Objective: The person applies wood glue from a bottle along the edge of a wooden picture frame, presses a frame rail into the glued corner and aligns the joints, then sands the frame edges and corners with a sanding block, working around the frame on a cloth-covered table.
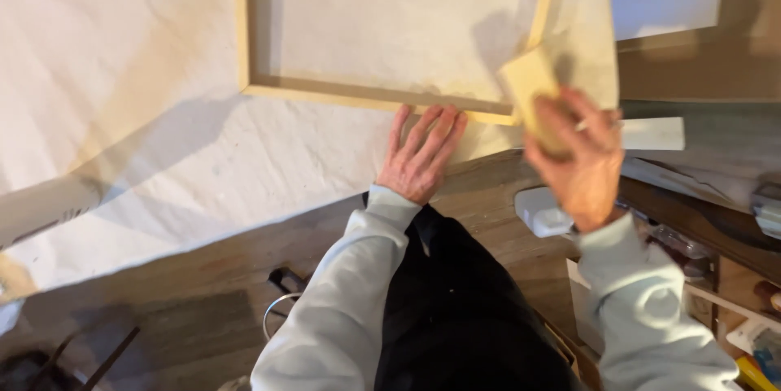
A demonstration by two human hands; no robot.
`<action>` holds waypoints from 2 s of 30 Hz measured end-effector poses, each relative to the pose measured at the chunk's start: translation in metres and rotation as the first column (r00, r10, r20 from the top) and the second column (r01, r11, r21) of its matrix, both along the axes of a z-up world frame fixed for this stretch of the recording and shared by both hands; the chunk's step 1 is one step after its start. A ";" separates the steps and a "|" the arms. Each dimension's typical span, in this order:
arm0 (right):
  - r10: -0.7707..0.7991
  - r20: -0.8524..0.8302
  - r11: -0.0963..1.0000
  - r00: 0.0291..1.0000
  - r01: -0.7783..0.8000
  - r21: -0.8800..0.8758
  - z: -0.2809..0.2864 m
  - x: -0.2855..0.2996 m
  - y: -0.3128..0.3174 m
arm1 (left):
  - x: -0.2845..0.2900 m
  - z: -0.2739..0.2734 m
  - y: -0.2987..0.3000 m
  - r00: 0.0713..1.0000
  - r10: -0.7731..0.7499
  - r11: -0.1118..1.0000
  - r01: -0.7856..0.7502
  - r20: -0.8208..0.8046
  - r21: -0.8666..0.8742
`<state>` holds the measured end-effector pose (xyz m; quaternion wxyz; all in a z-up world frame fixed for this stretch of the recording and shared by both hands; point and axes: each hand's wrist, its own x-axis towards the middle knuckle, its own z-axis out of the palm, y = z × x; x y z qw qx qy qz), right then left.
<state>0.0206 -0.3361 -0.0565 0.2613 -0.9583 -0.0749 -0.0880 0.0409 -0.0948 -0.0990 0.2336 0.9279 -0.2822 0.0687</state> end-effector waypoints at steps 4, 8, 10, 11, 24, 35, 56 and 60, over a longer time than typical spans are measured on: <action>-0.054 -0.006 0.997 0.999 0.054 -0.047 0.005 -0.001 0.022 | -0.014 0.000 0.004 0.999 -0.024 1.000 0.024 -0.025 -0.007; -0.031 0.057 0.994 0.998 0.037 -0.102 -0.005 -0.005 -0.011 | -0.001 -0.009 -0.002 1.000 -0.007 1.000 0.007 0.025 -0.014; -0.031 0.037 0.999 0.999 0.032 -0.025 0.006 0.010 0.014 | -0.009 0.002 0.007 1.000 -0.003 1.000 0.003 -0.004 -0.008; -0.059 0.041 0.998 0.997 0.058 0.027 0.012 0.018 0.021 | -0.006 0.005 0.005 1.000 -0.029 0.999 0.029 -0.008 -0.030; -0.015 0.032 0.999 0.999 0.014 0.032 0.013 0.009 0.017 | 0.004 -0.003 -0.001 0.999 -0.016 0.999 0.017 0.032 -0.031; -0.113 0.006 0.993 0.994 0.112 0.021 0.018 0.013 0.028 | -0.003 0.008 0.006 0.999 -0.035 0.999 0.035 -0.025 -0.003; 0.034 -0.009 0.999 0.999 -0.034 -0.004 -0.001 -0.014 -0.022 | -0.005 -0.006 -0.003 1.000 -0.020 1.000 0.020 0.020 0.011; -0.059 -0.015 0.991 0.998 0.057 -0.120 0.017 -0.001 0.004 | -0.013 0.004 0.006 0.999 -0.035 0.998 0.035 -0.010 0.043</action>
